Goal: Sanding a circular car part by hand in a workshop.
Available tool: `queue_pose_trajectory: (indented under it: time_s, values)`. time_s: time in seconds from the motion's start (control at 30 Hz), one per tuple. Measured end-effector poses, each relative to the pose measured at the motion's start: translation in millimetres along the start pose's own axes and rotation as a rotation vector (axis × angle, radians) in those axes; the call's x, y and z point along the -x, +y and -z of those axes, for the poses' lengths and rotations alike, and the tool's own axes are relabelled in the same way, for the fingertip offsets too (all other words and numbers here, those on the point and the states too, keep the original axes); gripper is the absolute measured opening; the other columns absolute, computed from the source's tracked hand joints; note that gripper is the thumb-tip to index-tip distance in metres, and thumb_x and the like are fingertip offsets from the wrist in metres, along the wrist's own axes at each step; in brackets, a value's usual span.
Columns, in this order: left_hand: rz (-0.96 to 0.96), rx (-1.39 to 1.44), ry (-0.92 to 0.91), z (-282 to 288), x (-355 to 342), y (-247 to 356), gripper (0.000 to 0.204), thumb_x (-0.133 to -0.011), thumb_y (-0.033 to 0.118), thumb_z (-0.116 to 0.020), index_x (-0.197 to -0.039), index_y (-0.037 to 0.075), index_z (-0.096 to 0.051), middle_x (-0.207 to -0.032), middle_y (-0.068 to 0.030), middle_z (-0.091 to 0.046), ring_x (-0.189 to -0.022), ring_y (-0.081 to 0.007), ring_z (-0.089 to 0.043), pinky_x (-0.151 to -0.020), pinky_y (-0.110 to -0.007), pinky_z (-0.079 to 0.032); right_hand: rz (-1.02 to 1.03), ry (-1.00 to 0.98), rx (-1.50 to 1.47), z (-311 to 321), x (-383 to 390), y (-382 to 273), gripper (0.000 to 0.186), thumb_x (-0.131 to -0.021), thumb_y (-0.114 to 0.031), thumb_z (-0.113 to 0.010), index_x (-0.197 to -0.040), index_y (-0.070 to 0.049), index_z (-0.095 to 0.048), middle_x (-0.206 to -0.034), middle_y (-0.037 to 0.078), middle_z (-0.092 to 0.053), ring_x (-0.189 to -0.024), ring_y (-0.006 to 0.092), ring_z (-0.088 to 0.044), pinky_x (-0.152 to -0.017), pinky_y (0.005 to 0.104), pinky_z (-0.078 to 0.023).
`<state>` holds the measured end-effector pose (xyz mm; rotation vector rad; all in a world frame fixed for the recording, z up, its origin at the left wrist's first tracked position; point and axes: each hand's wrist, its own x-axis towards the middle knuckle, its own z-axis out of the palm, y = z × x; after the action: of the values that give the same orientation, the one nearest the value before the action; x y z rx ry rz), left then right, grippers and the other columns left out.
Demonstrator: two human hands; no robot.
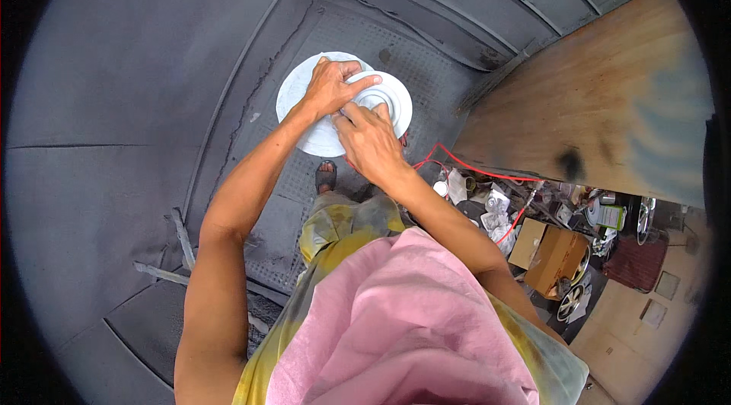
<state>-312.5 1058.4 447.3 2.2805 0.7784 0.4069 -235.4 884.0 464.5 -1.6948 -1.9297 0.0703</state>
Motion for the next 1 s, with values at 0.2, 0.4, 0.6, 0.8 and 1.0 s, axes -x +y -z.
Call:
queue_pose_trajectory:
  time_s: [0.2,0.4,0.6,0.8,1.0]
  values:
    - [0.036,-0.026,-0.06,4,-1,0,0.059,-0.093,0.06,-0.079,-0.082,0.002,-0.078,-0.067,-0.0136,-0.066,-0.07,-0.0319,-0.058,-0.093,-0.046,-0.042,-0.022,-0.067,-0.063,44,45,2,0.029,-0.095,-0.011,-0.071,-0.123,-0.002,-0.075,-0.1,0.01,-0.063,-0.095,0.0263,-0.07,-0.087,0.0431,-0.042]
    - [-0.026,0.02,0.01,0,0,3,0.058,-0.093,0.059,-0.08,-0.078,0.003,-0.076,-0.063,-0.0124,-0.063,-0.065,-0.0301,-0.056,-0.089,-0.046,-0.042,-0.019,-0.011,0.035,12,0,8,0.018,-0.095,-0.01,-0.068,-0.111,-0.003,-0.073,-0.099,0.01,-0.063,-0.093,0.0276,-0.069,-0.087,0.0456,-0.042]
    - [-0.098,0.047,0.111,-3,0,0,0.062,-0.092,0.054,-0.084,-0.065,0.002,-0.064,-0.055,-0.0106,-0.048,-0.056,-0.0252,-0.041,-0.072,-0.043,-0.041,-0.073,-0.09,-0.064,42,44,-2,0.018,-0.094,-0.011,-0.069,-0.111,-0.003,-0.072,-0.1,0.011,-0.064,-0.095,0.0287,-0.069,-0.088,0.0474,-0.042]
    - [0.029,0.025,0.001,0,2,-2,0.064,-0.09,0.064,-0.08,-0.09,-0.001,-0.082,-0.077,-0.0181,-0.075,-0.077,-0.035,-0.065,-0.092,-0.046,-0.045,-0.026,-0.027,-0.003,17,15,2,0.019,-0.094,-0.011,-0.07,-0.111,-0.003,-0.073,-0.101,0.011,-0.064,-0.095,0.0282,-0.069,-0.089,0.0468,-0.043]
    - [0.08,0.051,-0.067,11,3,6,0.064,-0.09,0.063,-0.081,-0.089,-0.001,-0.081,-0.072,-0.0154,-0.072,-0.074,-0.034,-0.065,-0.093,-0.048,-0.046,-0.085,-0.108,-0.011,39,45,-2,0.026,-0.096,-0.012,-0.07,-0.119,-0.002,-0.075,-0.104,0.011,-0.066,-0.098,0.0271,-0.07,-0.089,0.046,-0.043]
